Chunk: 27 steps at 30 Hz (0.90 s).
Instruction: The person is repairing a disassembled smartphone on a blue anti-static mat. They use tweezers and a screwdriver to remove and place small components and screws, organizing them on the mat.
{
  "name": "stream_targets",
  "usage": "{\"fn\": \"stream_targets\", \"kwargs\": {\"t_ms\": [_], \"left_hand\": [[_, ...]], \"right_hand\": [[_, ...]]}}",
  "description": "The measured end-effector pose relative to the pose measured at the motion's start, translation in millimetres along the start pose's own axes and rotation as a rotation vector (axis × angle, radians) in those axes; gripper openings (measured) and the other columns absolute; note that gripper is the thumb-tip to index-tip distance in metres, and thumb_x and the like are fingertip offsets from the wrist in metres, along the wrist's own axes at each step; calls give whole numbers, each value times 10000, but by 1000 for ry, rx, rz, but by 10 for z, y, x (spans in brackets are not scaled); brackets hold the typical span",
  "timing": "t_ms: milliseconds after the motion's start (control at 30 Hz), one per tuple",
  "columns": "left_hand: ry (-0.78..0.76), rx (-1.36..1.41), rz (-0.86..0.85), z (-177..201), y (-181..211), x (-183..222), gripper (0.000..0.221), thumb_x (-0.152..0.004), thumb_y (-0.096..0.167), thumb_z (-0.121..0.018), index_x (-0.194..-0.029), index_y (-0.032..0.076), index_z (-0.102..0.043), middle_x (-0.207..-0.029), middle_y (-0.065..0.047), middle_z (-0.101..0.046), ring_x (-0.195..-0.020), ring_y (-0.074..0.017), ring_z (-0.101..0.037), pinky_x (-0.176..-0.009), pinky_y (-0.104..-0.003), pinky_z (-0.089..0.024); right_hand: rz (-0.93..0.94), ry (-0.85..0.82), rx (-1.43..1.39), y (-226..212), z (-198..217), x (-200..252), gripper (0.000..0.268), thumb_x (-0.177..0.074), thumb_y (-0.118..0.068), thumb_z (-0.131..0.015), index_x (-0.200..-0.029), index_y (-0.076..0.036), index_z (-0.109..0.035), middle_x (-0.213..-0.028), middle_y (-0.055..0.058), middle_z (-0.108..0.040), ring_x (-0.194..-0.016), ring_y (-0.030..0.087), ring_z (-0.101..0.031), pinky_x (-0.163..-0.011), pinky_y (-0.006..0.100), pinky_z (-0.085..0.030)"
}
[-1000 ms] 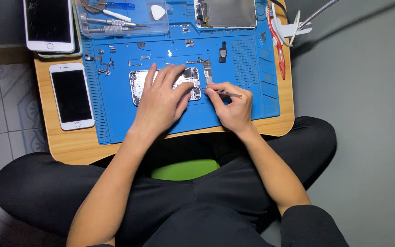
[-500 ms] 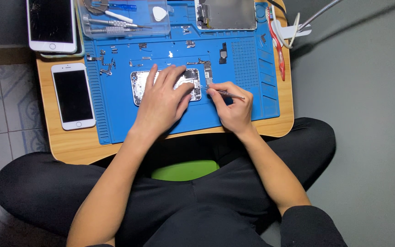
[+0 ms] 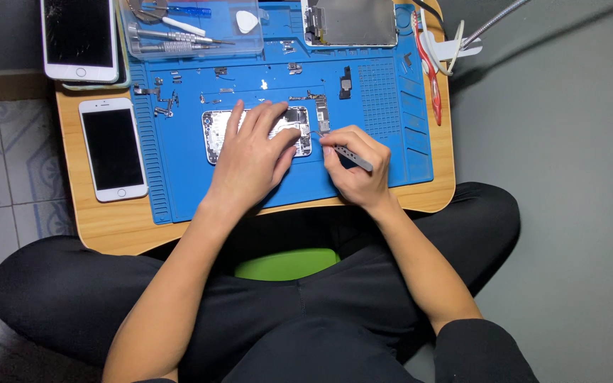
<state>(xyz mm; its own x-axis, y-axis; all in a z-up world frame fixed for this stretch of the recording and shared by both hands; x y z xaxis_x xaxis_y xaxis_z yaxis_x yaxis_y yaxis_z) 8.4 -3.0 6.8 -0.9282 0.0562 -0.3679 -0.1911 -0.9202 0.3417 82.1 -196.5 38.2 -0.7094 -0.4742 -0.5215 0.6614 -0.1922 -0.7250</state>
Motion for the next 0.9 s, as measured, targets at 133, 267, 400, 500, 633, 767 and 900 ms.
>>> {"fn": "stream_targets", "kwargs": {"t_ms": [133,267,400,500,633,767,900], "left_hand": [[-5,1,5,6,5,6,185,-985,240,-745,-1158,186,-781,-1421,-118,-625,-1396,-332,-532,-1212,-629,-268],[-4,6,12,16,18,-6,179,-988,236,-743,-1157,189,-780,-1420,-119,-627,-1397,-333,-533,-1214,-629,-266],[-11,7,14,34,16,-8,182,-985,229,-748,-1157,179,-784,-1422,-125,-629,-1391,-339,-538,-1208,-633,-273],[-13,6,13,10,10,-4,181,-987,236,-743,-1157,187,-782,-1423,-121,-624,-1393,-337,-535,-1208,-632,-272],[-5,11,8,11,9,-5,183,-987,232,-742,-1159,178,-778,-1425,-125,-621,-1391,-342,-535,-1206,-636,-274],[4,7,4,-6,0,2,180,-989,239,-740,-1154,177,-775,-1424,-122,-620,-1391,-341,-536,-1205,-637,-275],[1,13,0,-2,-5,7,183,-993,239,-733,-1161,176,-770,-1426,-126,-616,-1390,-345,-536,-1204,-642,-273]], "right_hand": [[-18,-22,20,4,-8,14,79,-987,-81,-726,-955,-106,-793,-859,56,-788,-821,274,-770,-714,339,-588],[-15,-32,46,4,-3,20,77,-983,-83,-730,-956,-117,-793,-868,48,-791,-850,276,-780,-723,343,-596],[-34,-40,72,4,-9,30,76,-987,-102,-731,-957,-129,-794,-873,32,-796,-869,268,-786,-731,342,-602],[-34,-38,76,1,-7,25,88,-984,-94,-725,-956,-136,-797,-863,28,-793,-858,271,-784,-716,336,-597],[-34,-37,87,-3,-10,21,86,-984,-101,-730,-956,-145,-799,-868,16,-796,-861,259,-786,-717,330,-597],[-37,-32,72,-15,-15,12,91,-984,-91,-725,-955,-136,-798,-862,28,-797,-837,269,-782,-704,335,-594],[-9,-7,36,-14,-19,2,78,-989,-107,-729,-948,-115,-795,-860,45,-794,-821,250,-780,-677,325,-603]]}}
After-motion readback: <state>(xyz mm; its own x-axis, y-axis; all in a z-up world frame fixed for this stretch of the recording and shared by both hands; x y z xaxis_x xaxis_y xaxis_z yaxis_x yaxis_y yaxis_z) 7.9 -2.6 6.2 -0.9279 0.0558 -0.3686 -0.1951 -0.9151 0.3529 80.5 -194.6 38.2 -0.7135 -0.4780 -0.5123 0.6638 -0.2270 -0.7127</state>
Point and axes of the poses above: each hand's wrist, its own x-axis away from the middle knuckle, its own z-axis out of the back of the hand, y = z × x, the point moved 1 cm from there along -x, towards the middle knuckle
